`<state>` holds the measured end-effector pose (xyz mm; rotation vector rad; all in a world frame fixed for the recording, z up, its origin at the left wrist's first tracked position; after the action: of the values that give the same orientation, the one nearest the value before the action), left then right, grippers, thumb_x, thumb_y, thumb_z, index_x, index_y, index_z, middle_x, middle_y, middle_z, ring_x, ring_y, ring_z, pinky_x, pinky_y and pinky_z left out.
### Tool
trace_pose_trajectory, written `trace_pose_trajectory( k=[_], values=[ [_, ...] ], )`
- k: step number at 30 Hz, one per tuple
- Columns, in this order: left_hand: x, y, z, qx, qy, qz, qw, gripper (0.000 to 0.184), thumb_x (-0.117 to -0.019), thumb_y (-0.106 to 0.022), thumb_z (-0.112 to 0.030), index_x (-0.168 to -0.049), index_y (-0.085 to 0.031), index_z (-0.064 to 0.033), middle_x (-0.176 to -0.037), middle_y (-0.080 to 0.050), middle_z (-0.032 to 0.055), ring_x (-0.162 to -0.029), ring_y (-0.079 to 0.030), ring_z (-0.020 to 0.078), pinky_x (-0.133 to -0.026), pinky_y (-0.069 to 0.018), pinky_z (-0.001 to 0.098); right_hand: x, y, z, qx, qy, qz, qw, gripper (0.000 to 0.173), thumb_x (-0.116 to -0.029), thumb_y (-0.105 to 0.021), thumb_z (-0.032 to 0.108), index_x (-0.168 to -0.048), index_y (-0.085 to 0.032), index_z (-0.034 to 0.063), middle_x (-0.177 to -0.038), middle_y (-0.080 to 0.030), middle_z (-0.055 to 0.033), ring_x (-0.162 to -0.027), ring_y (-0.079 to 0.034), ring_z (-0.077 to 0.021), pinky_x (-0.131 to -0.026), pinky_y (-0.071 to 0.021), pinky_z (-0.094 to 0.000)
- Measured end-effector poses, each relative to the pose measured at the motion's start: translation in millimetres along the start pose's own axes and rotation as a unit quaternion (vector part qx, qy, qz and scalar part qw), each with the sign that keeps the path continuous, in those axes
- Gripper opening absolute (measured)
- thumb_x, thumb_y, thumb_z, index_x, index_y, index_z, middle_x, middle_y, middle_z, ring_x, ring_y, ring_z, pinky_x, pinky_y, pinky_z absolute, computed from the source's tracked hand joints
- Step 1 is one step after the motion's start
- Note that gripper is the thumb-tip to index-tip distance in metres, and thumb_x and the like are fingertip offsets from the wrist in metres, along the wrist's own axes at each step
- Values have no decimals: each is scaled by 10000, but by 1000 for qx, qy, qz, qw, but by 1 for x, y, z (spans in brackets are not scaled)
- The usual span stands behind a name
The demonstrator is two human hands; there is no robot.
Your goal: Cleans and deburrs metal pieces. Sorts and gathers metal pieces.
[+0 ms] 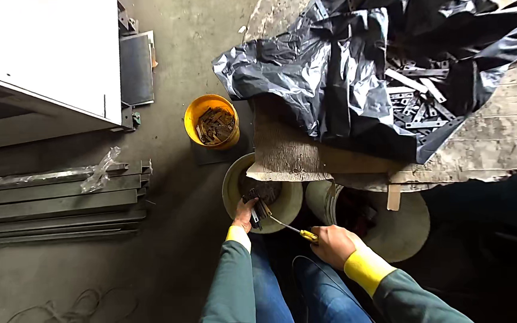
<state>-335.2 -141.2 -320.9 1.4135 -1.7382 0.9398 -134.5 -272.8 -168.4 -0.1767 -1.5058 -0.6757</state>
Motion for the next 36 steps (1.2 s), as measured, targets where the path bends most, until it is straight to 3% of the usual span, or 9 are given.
trace_pose_trajectory(
  k=[5,9,13,18,25,32,36],
  values=[
    [-35,5,9,-38,-19,15,999,465,-933,-762,-137,-1326,-560,6,-1079,-697,209,-911,-708,284,-825,-604,451,-32,4,6,5,0,1,1000,383,-966,-582,421,-1187,-667,120,-1124,-724,-191,-1089,-704,-400,-848,-557,-636],
    [-51,6,6,-76,-28,-29,996,454,-913,-796,-180,-1283,-605,-1,-1052,-710,200,-889,-708,290,-801,-601,462,-53,6,7,11,2,4,1000,391,-967,-571,427,-1180,-666,114,-1129,-722,-196,-1098,-699,-405,-851,-553,-648],
    [-58,8,5,-80,-45,-40,995,431,-930,-778,-191,-1268,-605,12,-1075,-707,200,-932,-705,293,-844,-593,477,-63,6,7,20,5,12,1000,395,-958,-587,413,-1184,-676,103,-1172,-714,-198,-1127,-687,-414,-858,-548,-661],
    [-61,6,5,-45,-23,-30,998,360,-960,-733,-159,-1250,-602,9,-1011,-694,190,-833,-682,272,-769,-586,456,-68,10,7,18,19,12,1000,394,-974,-575,407,-1189,-667,90,-1175,-712,-192,-1141,-684,-405,-866,-549,-649],
    [-62,3,8,-18,-12,-2,1000,309,-973,-645,-19,-1265,-556,23,-1016,-702,192,-823,-695,259,-745,-597,415,-74,10,10,22,23,13,999,385,-975,-571,394,-1189,-669,89,-1172,-713,-187,-1141,-685,-397,-872,-553,-640],
    [-67,9,8,-71,-25,-39,996,434,-934,-771,-162,-1277,-584,26,-1050,-704,206,-877,-706,290,-799,-603,457,-78,19,10,16,7,14,1000,384,-992,-559,387,-1202,-668,84,-1196,-708,-186,-1169,-675,-384,-898,-545,-630],
    [-66,10,7,-34,-23,-76,996,410,-955,-748,-210,-1254,-596,26,-1018,-705,207,-851,-704,298,-775,-601,478,-78,25,14,17,6,16,1000,388,-994,-556,404,-1200,-663,93,-1178,-711,-176,-1153,-681,-375,-899,-547,-612]
  ],
)
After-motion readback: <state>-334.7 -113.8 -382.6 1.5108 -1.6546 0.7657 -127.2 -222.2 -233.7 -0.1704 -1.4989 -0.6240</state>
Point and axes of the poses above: each hand's wrist, its own x-axis away from the middle knuckle, its own y-axis out of the back of the hand, z = x × y, the point moved 5 cm from there along -x, towards the middle knuckle
